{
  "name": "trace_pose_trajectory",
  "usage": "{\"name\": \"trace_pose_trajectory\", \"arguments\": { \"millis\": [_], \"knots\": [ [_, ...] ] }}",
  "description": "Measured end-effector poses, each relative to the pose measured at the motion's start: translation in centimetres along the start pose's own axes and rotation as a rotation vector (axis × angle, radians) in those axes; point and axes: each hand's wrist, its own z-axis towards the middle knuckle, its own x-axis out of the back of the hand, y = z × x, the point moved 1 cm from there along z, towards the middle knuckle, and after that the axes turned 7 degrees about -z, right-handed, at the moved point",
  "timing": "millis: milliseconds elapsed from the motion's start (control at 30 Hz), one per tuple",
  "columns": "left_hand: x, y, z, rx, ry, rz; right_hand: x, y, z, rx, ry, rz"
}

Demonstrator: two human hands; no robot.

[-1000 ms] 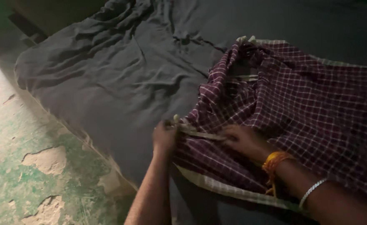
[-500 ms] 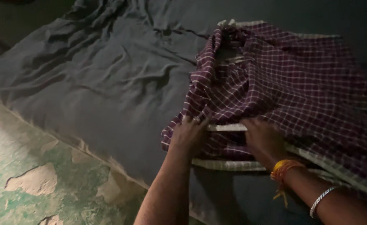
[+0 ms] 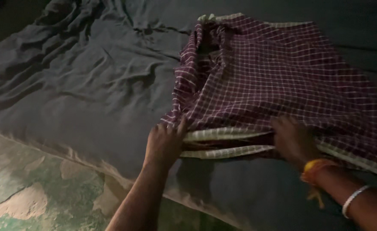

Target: The person folds a maroon and white checkered cloth on a bed, aligning edges and making multiple folds to create a compact bundle. They then carry the folded cloth to a white metal trunk, open it, place the cloth inside, and close the trunk.

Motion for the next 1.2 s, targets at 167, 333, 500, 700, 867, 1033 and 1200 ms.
{"name": "trace_pose_trajectory", "arguments": {
  "millis": [167, 333, 500, 700, 867, 1033, 1200],
  "knots": [
    [-1.2, 1.1, -0.7, -0.098, 0.141, 0.225, -0.2, 4.0, -2.9, -0.218, -0.235, -0.091],
    [-1.2, 3.9, 0.3, -0.309, 0.007, -0.076, -0.6, 4.8, -3.1, -0.219, -0.246, -0.218],
    [0.7, 6.3, -0.5, -0.196, -0.263, -0.154, 1.3, 6.1, -3.4, -0.143, -0.29, 0.019],
    [0.6, 6.3, -0.1, -0.212, -0.218, -0.088, 2.5, 8.7, -6.1, -0.288, -0.367, -0.183],
    [-1.7, 5.5, 0.4, -0.138, -0.123, 0.067, 1.8, 11.6, -9.6, -0.446, -0.434, -0.431],
    [-2.1, 4.5, -1.4, -0.15, 0.088, 0.067, 1.3, 14.3, -12.2, -0.509, -0.412, -0.227],
    [-1.2, 3.4, -5.5, -0.16, 0.145, 0.138, 3.3, 15.7, -13.6, -0.25, -0.187, -0.246]
  ]
}}
